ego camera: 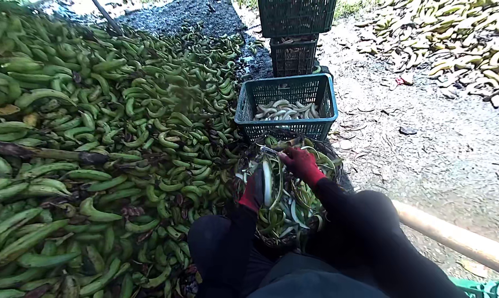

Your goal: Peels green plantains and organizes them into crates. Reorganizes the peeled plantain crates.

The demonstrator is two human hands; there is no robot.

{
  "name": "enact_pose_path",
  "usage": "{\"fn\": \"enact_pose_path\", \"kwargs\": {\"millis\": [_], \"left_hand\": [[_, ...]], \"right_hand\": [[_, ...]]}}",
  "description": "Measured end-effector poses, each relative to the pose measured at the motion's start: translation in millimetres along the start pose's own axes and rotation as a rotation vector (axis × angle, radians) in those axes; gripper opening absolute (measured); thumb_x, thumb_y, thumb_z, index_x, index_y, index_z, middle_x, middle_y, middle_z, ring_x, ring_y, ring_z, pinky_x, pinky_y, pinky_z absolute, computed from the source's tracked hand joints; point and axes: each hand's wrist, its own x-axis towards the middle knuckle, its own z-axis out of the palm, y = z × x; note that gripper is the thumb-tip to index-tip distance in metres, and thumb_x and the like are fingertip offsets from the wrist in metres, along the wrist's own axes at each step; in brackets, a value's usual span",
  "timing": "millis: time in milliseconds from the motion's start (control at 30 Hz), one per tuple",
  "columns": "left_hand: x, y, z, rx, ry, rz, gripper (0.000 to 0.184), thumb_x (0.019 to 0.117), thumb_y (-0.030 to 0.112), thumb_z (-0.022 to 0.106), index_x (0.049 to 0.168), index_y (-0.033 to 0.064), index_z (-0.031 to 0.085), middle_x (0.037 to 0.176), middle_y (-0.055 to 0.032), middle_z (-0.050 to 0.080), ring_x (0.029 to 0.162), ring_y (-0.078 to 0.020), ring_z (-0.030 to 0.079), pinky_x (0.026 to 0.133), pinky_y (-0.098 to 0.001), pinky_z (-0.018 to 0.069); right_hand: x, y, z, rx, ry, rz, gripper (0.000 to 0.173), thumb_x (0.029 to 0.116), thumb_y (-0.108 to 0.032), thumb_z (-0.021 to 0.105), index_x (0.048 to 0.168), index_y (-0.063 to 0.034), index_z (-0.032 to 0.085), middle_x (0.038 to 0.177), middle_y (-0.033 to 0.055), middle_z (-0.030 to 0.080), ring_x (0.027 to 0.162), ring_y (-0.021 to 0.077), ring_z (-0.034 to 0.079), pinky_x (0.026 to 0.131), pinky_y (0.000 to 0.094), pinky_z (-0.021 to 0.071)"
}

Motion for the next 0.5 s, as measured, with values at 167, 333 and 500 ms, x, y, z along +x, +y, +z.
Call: {"fn": "enact_pose_path", "kwargs": {"millis": [167,333,500], "left_hand": [[11.2,13.9,-16.7,-0.616,0.072,-0.061,0.044,0.1076,0.052,0.035,0.128,0.021,0.057,0.1,-0.0029,0.065,0.084,-0.0143,0.064,0.073,-0.0339,0.0569],[5.2,22.7,-1.8,-0.547,0.055,-0.044,0.042,0.1083,0.049,0.038,0.132,0.0185,0.056,0.104,-0.004,0.065,0.088,-0.0143,0.063,0.076,-0.0351,0.0555],[-8.6,23.8,7.8,-0.118,0.012,0.112,0.051,0.1118,0.044,0.027,0.143,0.0113,0.052,0.124,-0.0116,0.063,0.106,-0.0169,0.061,0.091,-0.0394,0.0537]], "right_hand": [[-67.5,1.5,38.1,-0.14,0.247,-0.391,0.063,0.097,-0.071,0.043,0.118,-0.0195,0.072,0.112,0.0173,0.07,0.109,0.0391,0.065,0.096,0.0638,0.0461],[-49.3,-8.8,20.2,-0.12,0.021,-0.245,0.055,0.1022,-0.062,0.041,0.12,-0.0202,0.072,0.111,0.0158,0.069,0.108,0.0367,0.064,0.098,0.0629,0.0438],[-6.7,-4.4,5.0,0.09,-0.174,-0.107,0.048,0.1061,-0.056,0.043,0.12,-0.0176,0.069,0.106,0.0151,0.069,0.103,0.0369,0.065,0.089,0.0675,0.0461]]}}
